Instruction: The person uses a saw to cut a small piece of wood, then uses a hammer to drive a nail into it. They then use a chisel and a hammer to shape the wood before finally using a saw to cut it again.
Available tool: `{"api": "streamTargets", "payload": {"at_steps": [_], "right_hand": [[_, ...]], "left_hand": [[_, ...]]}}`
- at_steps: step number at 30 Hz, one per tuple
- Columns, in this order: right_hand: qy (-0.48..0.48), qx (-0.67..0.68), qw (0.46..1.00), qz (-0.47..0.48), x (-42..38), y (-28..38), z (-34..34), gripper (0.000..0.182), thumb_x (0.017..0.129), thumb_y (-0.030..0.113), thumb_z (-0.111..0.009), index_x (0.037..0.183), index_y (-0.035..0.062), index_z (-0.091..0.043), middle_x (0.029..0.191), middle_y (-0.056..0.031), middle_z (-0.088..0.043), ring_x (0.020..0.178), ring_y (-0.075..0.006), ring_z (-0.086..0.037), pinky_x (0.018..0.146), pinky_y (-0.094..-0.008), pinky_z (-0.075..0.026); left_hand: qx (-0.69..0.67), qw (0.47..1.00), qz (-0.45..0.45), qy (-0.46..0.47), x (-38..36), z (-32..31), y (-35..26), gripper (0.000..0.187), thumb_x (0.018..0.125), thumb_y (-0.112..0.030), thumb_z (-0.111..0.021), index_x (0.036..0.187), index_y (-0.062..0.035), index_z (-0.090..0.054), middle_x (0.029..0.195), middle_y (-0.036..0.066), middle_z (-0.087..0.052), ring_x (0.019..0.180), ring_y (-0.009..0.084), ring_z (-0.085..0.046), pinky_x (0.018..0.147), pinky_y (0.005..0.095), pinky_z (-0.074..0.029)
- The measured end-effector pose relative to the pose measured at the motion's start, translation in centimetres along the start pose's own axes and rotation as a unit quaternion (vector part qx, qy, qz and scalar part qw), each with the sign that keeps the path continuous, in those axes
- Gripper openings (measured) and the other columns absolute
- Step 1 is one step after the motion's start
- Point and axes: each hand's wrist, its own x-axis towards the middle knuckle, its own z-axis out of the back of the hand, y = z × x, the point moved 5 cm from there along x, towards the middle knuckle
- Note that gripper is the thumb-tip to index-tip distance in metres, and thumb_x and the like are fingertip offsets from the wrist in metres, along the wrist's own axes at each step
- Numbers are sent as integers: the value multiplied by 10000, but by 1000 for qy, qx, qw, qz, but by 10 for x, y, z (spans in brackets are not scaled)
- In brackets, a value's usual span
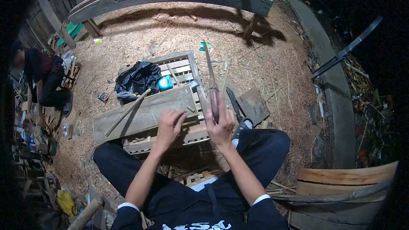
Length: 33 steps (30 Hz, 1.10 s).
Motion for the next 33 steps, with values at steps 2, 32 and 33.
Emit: {"api": "streamTargets", "payload": {"at_steps": [2,32,33], "right_hand": [[103,273,893,-344,-12,-16,-8,522,944,68,-679,1433,-54,-544,1124,-130,-729,940,-189,-661,835,-353,-517],[-47,210,897,-387,-127,-10,36,365,967,114,-721,1267,-77,-641,1068,-128,-743,937,-111,-689,836,-276,-556],[-51,214,897,-382,-128,-10,36,363,966,112,-722,1267,-75,-642,1042,-124,-747,913,-110,-690,817,-274,-557]], "left_hand": [[2,1000,-4,-6,-4,-7,-13,188,930,-172,-728,1091,-76,-755,963,140,-654,941,312,-600,840,446,-462],[-62,997,29,-38,-10,-110,-47,158,892,34,-656,1050,43,-650,1004,196,-596,985,403,-604,843,475,-511],[-39,998,17,-40,-10,-110,-49,160,885,44,-649,1045,46,-649,999,195,-595,993,400,-600,847,478,-509]]}}
